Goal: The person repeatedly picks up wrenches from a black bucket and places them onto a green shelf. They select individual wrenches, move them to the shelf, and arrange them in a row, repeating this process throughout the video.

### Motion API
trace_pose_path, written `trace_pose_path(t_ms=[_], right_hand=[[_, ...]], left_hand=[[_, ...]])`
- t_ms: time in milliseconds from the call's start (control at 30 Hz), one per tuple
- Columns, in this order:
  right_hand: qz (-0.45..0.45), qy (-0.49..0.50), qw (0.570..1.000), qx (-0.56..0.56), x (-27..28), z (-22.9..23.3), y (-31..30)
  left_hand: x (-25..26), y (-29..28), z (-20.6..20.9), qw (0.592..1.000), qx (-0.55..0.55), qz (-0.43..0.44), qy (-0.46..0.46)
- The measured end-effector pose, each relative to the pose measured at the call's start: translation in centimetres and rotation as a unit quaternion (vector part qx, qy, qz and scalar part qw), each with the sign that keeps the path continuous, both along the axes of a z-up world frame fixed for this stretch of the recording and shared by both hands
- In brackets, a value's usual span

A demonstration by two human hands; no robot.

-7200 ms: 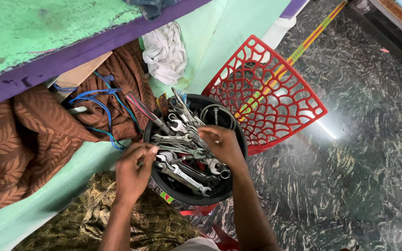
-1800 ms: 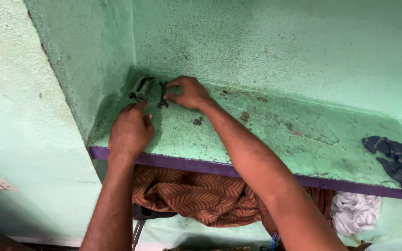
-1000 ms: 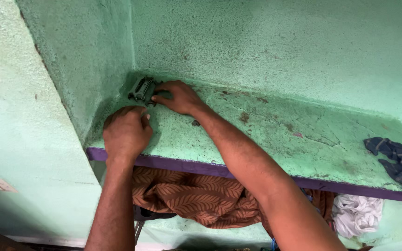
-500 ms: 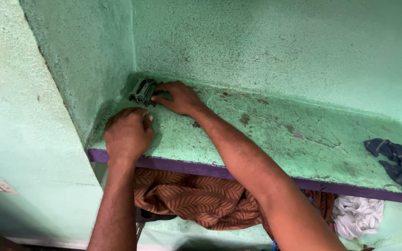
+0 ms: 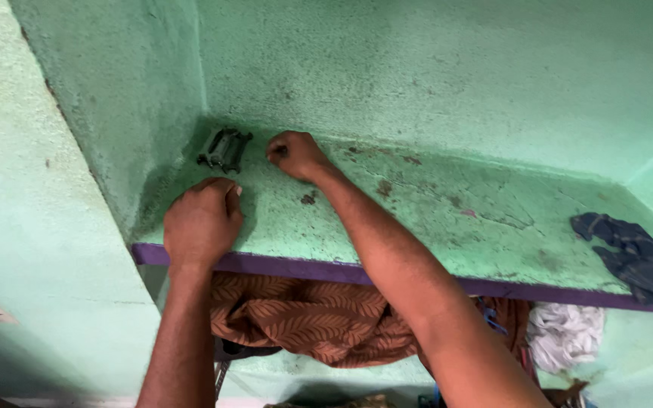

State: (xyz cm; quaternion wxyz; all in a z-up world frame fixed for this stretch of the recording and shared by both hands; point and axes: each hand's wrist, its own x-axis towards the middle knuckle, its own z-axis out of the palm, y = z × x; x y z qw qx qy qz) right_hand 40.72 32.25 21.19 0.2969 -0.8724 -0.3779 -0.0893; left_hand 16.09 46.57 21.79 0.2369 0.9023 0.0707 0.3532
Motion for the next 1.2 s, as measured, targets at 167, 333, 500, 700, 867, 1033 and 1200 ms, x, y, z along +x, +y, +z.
trace_pose_path(t_ms=[167,333,500,700,867,1033,1200], right_hand=[[0.0,-0.066,0.997,-0.03,-3.8,1.2,-0.1],[-0.053,-0.005,0.997,-0.057,-11.1,2.8,-3.6],[-0.08,-0.036,0.995,0.038,-21.2,1.6,-9.9],[-0.064,-0.112,0.974,0.185,-30.3,-1.1,-16.2],[-0.062,0.016,0.967,0.247,-35.7,-4.5,-22.7],[-0.167,0.094,0.922,0.336,-40.7,-8.3,-29.6],[-0.236,0.166,0.838,0.464,-45.7,-11.4,-34.4]], left_hand=[[-0.5,0.2,0.1,0.995,0.013,-0.096,-0.029],[-2.4,-0.9,0.5,0.993,0.036,-0.099,-0.046],[-5.8,-4.8,-0.9,0.989,0.0,-0.09,-0.116],[-9.0,-13.0,-4.0,0.974,0.054,-0.12,-0.182],[-11.2,-19.7,-6.6,0.94,-0.125,-0.28,-0.148],[-13.5,-27.4,-9.3,0.855,-0.309,-0.413,-0.059],[-15.5,-35.8,-12.2,0.782,-0.356,-0.512,0.011]])
